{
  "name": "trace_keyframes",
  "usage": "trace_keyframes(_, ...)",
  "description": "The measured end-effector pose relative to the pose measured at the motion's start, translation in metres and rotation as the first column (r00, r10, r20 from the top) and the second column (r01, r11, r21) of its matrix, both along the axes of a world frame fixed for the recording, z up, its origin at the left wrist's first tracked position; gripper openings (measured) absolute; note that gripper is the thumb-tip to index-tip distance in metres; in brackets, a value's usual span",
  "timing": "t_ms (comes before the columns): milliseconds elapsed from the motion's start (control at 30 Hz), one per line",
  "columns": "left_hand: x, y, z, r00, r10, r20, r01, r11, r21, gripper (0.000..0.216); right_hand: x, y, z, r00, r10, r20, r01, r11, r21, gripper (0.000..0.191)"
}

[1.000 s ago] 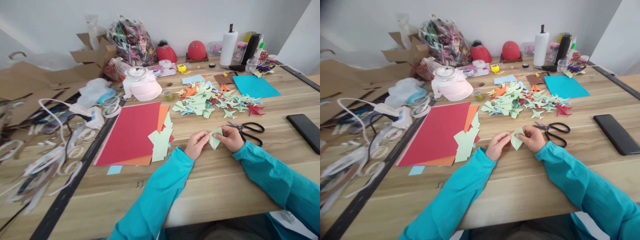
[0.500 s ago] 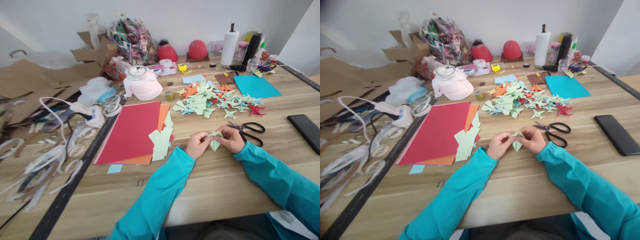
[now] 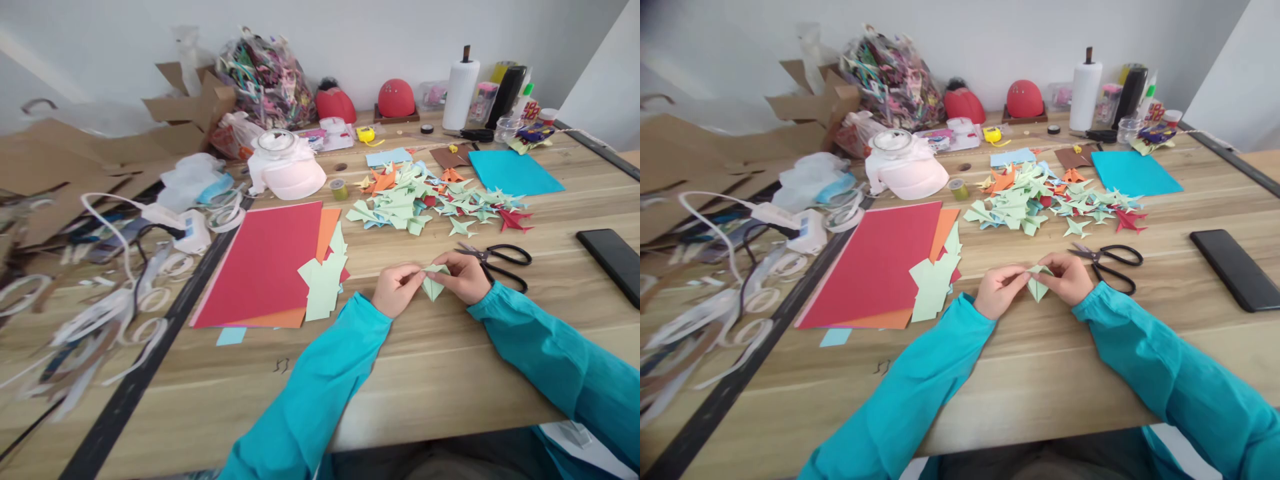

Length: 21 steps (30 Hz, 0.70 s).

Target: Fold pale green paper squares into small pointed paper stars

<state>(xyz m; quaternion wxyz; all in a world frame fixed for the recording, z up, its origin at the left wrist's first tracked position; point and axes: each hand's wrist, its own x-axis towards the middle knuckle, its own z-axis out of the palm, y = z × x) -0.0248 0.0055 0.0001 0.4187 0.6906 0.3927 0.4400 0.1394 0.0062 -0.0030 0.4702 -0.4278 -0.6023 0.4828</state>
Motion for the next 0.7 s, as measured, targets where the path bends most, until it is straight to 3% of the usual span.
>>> trace_keyframes(100, 0.0014, 0.0004, -0.0021, 0.997, 0.072, 0.041, -0.078, 0.987, 0.140, 0.016, 0.0002, 0.0005, 0.0000, 1.000, 0.013, 0.015, -0.013, 1.000, -0.005, 0.031)
trace_keyframes(333, 0.0009, -0.0014, -0.0016, 0.995, 0.089, 0.049, -0.100, 0.931, 0.352, 0.009, -0.0002, 0.0007, 0.0041, 0.995, 0.042, 0.087, -0.043, 0.999, 0.014, 0.035)
trace_keyframes(700, 0.0067, -0.0075, 0.0051, 0.990, 0.132, 0.040, -0.138, 0.949, 0.283, 0.012, 0.0006, 0.0007, -0.0016, 0.983, 0.150, 0.104, -0.147, 0.989, -0.034, 0.035)
